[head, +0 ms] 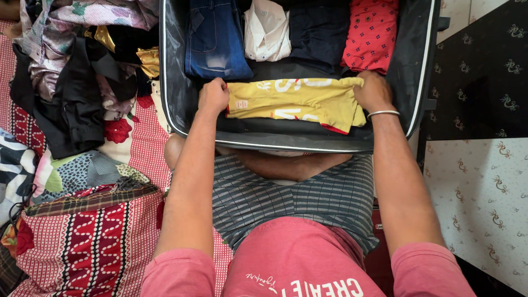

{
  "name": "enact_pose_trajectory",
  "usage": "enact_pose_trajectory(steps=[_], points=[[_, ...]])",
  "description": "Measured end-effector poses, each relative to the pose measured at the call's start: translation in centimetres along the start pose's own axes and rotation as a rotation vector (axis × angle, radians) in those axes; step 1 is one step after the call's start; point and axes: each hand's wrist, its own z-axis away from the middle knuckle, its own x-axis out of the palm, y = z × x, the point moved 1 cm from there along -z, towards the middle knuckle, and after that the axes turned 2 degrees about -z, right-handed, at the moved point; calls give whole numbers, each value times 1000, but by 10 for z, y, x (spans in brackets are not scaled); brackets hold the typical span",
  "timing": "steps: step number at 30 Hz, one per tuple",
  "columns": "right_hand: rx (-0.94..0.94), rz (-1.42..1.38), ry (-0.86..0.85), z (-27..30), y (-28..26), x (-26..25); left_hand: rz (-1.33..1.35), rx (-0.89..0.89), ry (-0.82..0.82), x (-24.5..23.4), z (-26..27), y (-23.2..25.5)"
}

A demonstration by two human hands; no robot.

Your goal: The person packs a suitcase by folding and placing items of clothing, including a pair of jeans and a yellow shirt, into the open compartments.

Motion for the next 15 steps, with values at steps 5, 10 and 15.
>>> enact_pose_trajectory(steps=[5,10,15], points=[[-317,92,494,-1,12,3,-4,-92,35,-18,9,13],[-100,74,-117,-2,2,21,-86,-164,-399,-31,20,28],[-204,192,-622,25,-38,18,-110,-211,-500,-29,21,25]])
